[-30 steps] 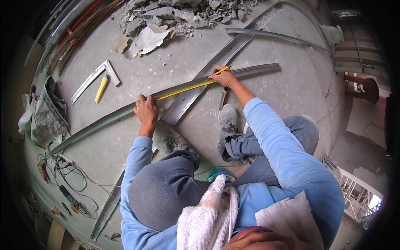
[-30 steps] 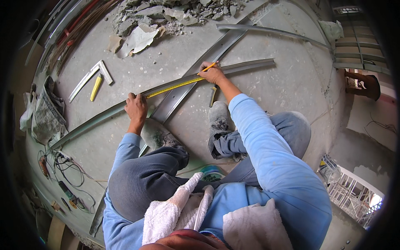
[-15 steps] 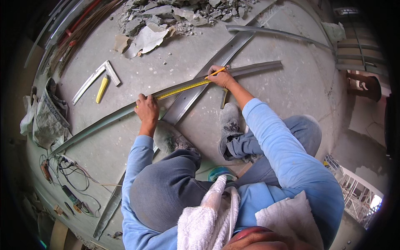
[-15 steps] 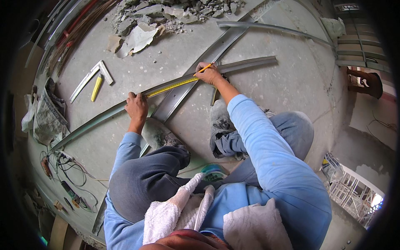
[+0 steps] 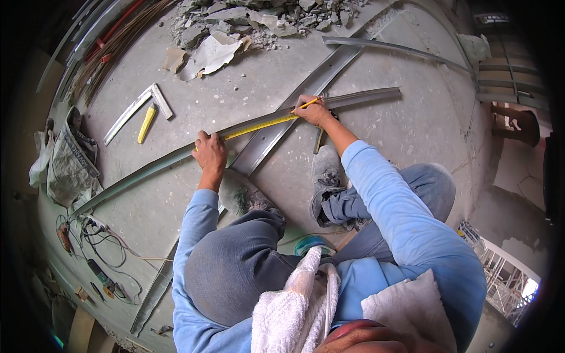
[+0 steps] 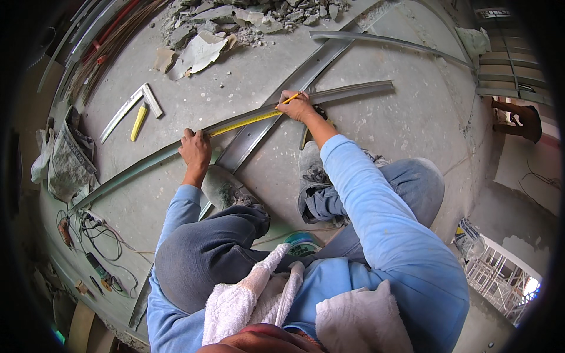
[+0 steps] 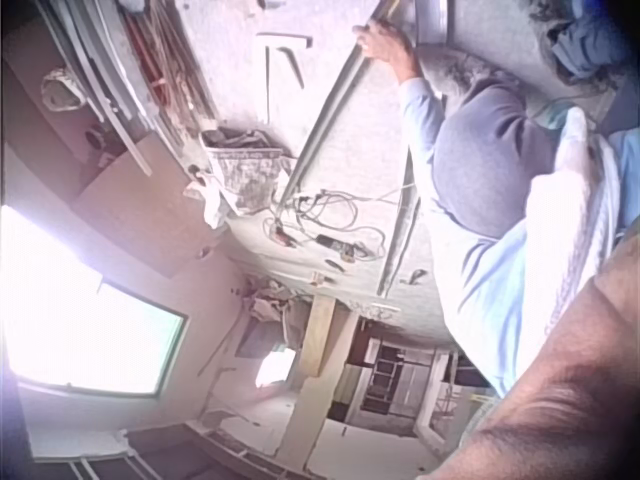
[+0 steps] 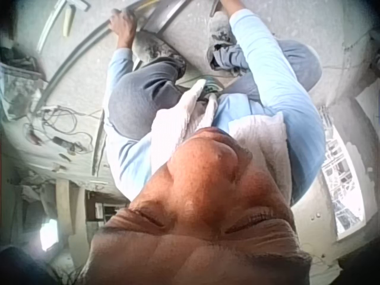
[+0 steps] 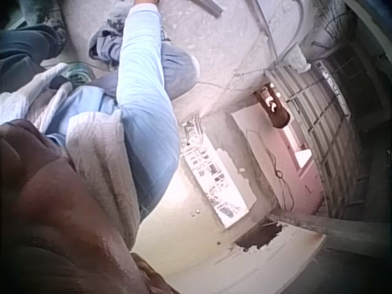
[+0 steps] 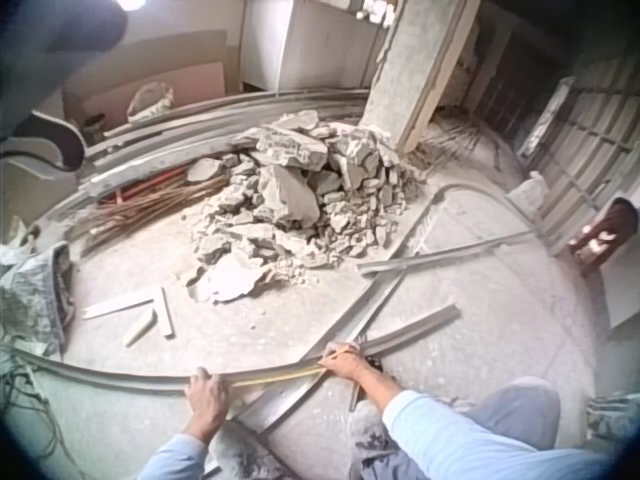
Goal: The person measures a metal strip with a tape measure and marks it with a pencil, then uses tin snips to cut the strip. The person repeats the measuring and cutting process on another metal strip.
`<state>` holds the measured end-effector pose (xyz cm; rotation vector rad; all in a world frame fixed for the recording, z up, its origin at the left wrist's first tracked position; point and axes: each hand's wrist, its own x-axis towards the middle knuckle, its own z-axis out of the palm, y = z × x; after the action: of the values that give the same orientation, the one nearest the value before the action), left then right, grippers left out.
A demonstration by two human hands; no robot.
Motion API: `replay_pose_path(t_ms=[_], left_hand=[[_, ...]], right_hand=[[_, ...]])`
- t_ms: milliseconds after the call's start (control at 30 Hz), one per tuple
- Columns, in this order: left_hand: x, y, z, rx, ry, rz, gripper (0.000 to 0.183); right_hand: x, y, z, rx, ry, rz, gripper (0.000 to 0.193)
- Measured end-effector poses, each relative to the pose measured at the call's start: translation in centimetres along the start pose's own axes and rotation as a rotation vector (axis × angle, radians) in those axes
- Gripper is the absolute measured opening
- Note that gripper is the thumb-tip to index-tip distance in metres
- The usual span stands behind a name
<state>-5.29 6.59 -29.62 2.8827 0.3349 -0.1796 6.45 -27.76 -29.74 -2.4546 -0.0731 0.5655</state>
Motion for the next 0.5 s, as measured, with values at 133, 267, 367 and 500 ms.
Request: replay_pose_path(t_ms=[133, 267, 367, 500], left_hand=[[0.05, -0.20, -0.03, 0.013, 0.002, -0.007, 0.023], [0.12, -0.33, -0.24, -0.005, 0.000, -0.007, 0.024], [0.20, -0.15, -0.47, -0.007, -0.018, -0.025, 0.024], [-0.40, 0.03, -0.83, -0.008, -0.055, -0.037, 0.025]], right_hand=[[0.12, 0.15, 0.17, 0.010, 0.006, -0.012, 0.027], [0.44, 0.60, 0.33, 0.029, 0.009, -0.006, 0.028], [0.68, 0.86, 0.33, 0.074, 0.030, -0.009, 0.027], [-0.04, 0.80, 0.08, 0.118, 0.002, 0.028, 0.022]])
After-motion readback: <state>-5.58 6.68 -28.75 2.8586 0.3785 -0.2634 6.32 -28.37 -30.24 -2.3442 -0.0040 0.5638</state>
